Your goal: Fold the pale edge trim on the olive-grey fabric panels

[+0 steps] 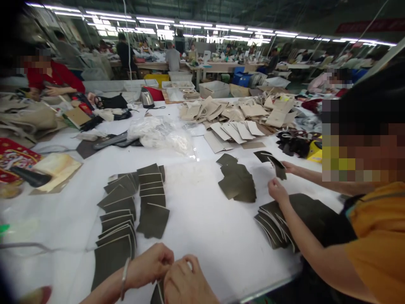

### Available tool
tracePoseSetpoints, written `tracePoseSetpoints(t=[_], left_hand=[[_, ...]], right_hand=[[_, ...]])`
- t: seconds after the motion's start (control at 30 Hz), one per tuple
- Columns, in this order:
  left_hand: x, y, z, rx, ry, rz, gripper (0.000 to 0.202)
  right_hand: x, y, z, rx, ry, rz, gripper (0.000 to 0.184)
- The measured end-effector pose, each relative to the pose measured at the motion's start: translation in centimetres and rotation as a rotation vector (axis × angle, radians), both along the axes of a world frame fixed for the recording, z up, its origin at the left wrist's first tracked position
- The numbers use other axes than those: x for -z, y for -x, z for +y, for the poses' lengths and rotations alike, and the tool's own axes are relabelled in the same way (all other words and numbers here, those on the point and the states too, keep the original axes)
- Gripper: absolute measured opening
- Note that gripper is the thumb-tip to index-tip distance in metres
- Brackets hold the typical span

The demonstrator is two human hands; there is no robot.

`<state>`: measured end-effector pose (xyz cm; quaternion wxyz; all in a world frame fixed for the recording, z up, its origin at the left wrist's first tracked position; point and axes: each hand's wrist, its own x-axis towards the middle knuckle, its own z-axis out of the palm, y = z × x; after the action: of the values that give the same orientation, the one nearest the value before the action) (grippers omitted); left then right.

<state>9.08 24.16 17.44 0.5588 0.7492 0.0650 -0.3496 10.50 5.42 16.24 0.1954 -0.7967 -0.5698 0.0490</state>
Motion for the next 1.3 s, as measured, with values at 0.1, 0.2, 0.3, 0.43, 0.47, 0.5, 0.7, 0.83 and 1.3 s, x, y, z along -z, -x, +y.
tracePoseSetpoints(t=[0.1, 0.2, 0.3, 0.43, 0.47, 0.5, 0.7, 0.83, 1.3], left_hand=[[0.0, 0.3, 0.1, 0.044, 0.077, 0.026, 0.020], [0.3, 0.9, 0.5, 0.038, 0.094, 0.040, 0.020], [0.5, 1.1, 0.6, 0.029, 0.066, -0.008, 0.013], [0.1, 0.7, 0.5, 0.041, 0.084, -0.060, 0.010], [-0.2, 0.7, 0.6, 0.041, 0.106, -0.063, 0.016], [-0.4, 0.9, 0.7, 0.035, 0.128, -0.067, 0.024], [-2.2, 3.4, 1.6, -0.040, 0.095, -0.165, 0.034], [-2.6, 4.0, 0.9, -0.051, -0.014, -0.248, 0.011], [-1.9, 3.1, 0.1, -0.086, -0.014, -0.246, 0.016]], right_hand=[[-1.7, -0.5, -0.9, 0.044, 0.007, 0.084, 0.027], [-4.1, -0.5, -1.2, 0.061, 0.055, 0.294, 0.022], [-6.3, -0.6, -0.7, 0.042, 0.085, 0.490, 0.024], [-7.0, -1.2, -0.4, 0.027, 0.059, 0.569, 0.023], [-6.7, -1.3, -0.6, 0.056, 0.052, 0.562, 0.022], [-6.3, -1.5, -0.8, 0.092, 0.048, 0.549, 0.021], [-4.2, -1.3, -1.6, 0.171, 0.058, 0.584, 0.018], [-4.0, -1.2, -1.2, 0.167, 0.062, 0.578, 0.016], [-3.2, -2.0, -1.1, 0.186, 0.124, 0.532, 0.018]])
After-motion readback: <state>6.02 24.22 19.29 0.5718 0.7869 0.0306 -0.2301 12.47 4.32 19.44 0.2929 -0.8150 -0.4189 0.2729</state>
